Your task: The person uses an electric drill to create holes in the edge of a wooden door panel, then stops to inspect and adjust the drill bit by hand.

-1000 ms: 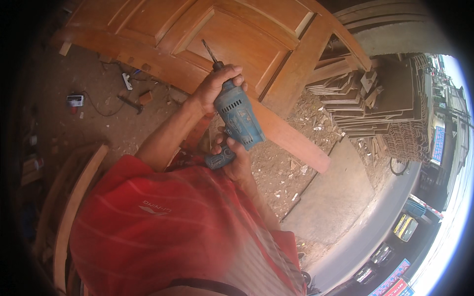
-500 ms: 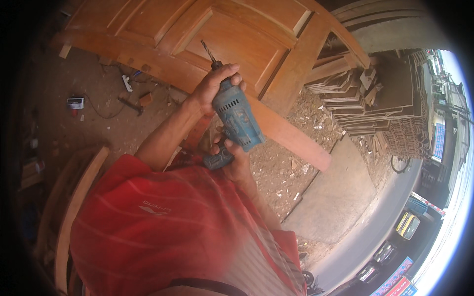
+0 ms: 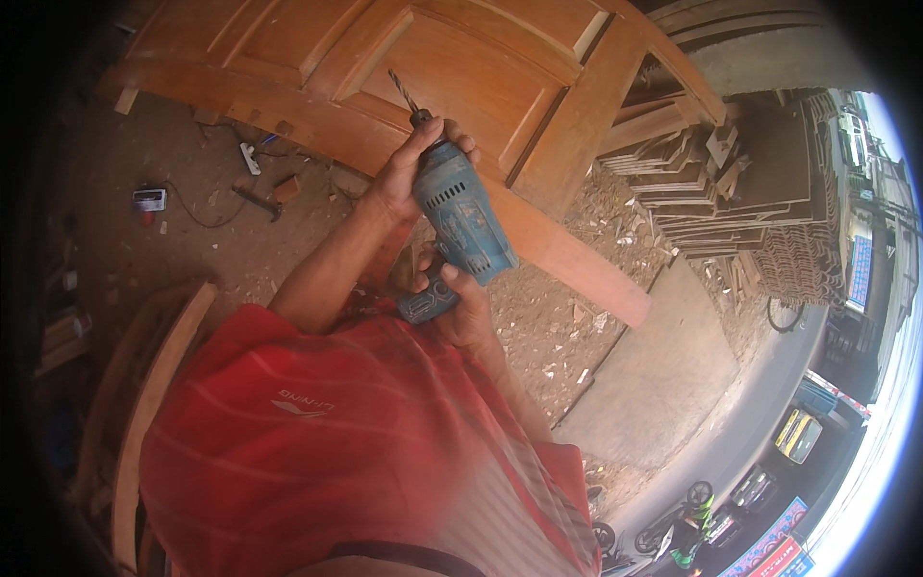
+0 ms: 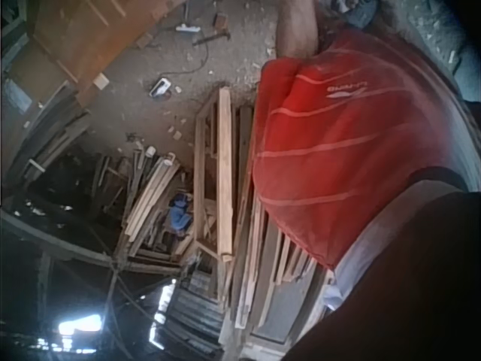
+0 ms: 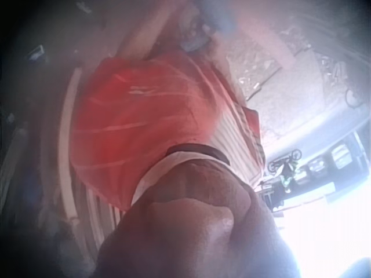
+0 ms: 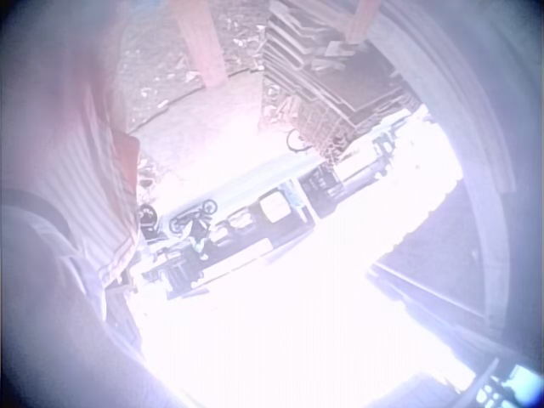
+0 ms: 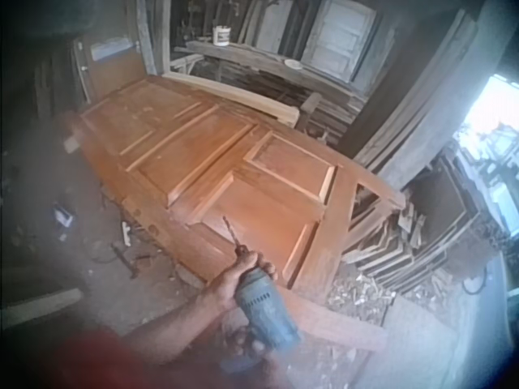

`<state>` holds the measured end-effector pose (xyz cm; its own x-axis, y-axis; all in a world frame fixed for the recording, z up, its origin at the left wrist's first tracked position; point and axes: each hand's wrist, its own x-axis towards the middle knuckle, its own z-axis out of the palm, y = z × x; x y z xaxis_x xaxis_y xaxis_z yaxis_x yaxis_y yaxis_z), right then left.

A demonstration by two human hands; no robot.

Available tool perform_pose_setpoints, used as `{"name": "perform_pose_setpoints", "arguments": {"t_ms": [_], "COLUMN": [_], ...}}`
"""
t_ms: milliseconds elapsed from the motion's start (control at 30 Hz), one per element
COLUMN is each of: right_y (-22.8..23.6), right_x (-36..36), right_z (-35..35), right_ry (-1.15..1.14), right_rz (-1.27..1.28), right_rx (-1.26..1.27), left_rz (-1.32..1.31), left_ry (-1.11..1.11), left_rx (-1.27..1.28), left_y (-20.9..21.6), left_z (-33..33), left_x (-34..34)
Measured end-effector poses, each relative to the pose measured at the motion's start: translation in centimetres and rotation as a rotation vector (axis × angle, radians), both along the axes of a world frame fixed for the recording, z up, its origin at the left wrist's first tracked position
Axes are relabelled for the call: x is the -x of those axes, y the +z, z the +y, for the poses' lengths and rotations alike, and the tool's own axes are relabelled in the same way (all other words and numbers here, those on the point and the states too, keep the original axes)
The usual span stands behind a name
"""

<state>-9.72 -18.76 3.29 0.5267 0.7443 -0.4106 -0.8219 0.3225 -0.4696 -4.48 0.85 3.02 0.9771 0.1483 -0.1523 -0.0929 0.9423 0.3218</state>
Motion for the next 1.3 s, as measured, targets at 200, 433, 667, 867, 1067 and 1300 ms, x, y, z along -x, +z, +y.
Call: {"name": "perform_pose_setpoints", "arguments": {"t_ms": [200, 433, 667, 867, 1067, 1300], "right_y": [0.4, 0.7, -1.3, -1.6, 0.8, 2.6], "right_x": [-0.1, -0.4, -0.8, -0.4, 0.0, 0.1], "right_z": [-0.2, 0.1, -0.1, 0.0, -0.2, 0.4], "right_ry": [0.09, 0.113, 0.182, 0.165, 0.14, 0.077], "right_rz": [-0.006, -0.035, -0.101, -0.092, -0.12, -0.053], "right_rx": [-0.105, -0.203, -0.364, -0.411, -0.274, -0.117], "left_rz": [-0.253, -0.321, -0.377, -0.376, -0.388, -0.273], "left_ry": [-0.17, -0.235, -0.248, -0.271, -0.268, -0.194], "left_rx": [0.031, -0.007, 0.065, 0.071, 0.11, 0.065], "left_y": [-1.7, -0.4, -0.1, 0.0, -0.9, -0.9], "left_z": [0.7, 1.2, 0.7, 0.7, 0.6, 0.7], "left_x": [-0.7, -1.0, -1.1, -1.3, -1.4, -1.0]}}
